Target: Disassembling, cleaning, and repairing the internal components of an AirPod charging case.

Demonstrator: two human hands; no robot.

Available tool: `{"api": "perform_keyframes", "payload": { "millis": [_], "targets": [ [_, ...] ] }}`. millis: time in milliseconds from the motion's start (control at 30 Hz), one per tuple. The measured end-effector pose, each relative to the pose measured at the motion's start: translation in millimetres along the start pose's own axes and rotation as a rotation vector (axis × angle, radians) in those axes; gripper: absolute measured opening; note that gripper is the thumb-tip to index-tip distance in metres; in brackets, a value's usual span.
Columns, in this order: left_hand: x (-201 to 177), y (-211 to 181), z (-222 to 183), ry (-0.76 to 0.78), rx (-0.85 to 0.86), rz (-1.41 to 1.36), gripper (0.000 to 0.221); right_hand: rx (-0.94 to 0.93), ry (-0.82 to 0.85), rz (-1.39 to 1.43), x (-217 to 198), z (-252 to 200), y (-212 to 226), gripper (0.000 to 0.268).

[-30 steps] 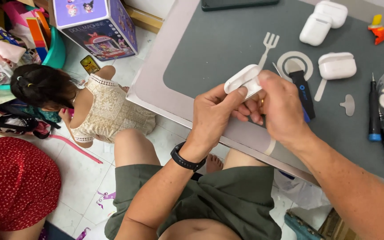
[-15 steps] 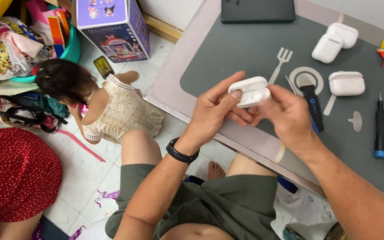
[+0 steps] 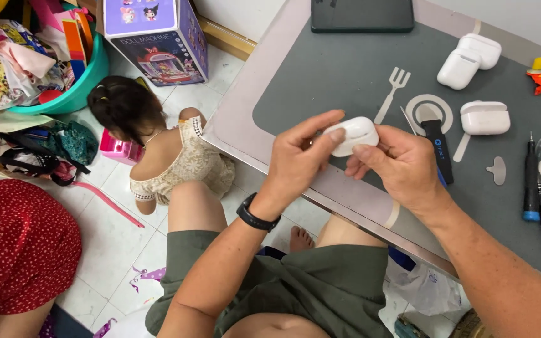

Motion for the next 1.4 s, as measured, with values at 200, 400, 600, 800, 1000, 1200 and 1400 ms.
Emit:
{"api": "perform_keyframes", "payload": {
  "millis": [200,400,600,800,1000,1200,1400],
  "targets": [
    [-5.9,3.8,6.4,-0.008,-0.156,-0.133,0.033,-0.009,0.059,0.005,3.3,-3.6,-1.2,0.025],
    [-3.3,3.0,-1.1,0.199,0.089,-0.083,0.03,-0.036,-0.003,0.017,4.0,-4.2,4.6,0.024],
    [6.7,-3.5,13.2,0.216,-0.008,-0.141,0.048,-0.242,-0.102,-0.25,7.9,-3.8,23.9,0.035],
    [18.2,-8.5,52.6,0.415,-0.124,-0.182,0.049,-0.414,-0.351,-0.628,-8.0,-3.4,27.2,0.036],
    [24.8,-42.9,112.1,0.791,-0.023,0.085,0.061,-0.191,-0.431,-0.615,-17.7,9.4,20.4,0.033],
    [18.5,-25.9,121.0,0.848,-0.094,0.12,0.067,-0.065,-0.401,-0.471,-11.4,18.2,14.5,0.038],
    [22.0,-17.4,115.5,0.817,0.014,0.128,0.069,-0.023,-0.423,-0.535,-16.9,22.7,21.1,0.032]
  ]
}}
Point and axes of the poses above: each hand's wrist, its own z-axis towards the middle knuckle, its own x-axis out of the palm, y = z × x, the point moved 4 cm from there along z, towards the middle knuckle, and after that the axes turned 9 degrees about z, right-handed, at the moved point
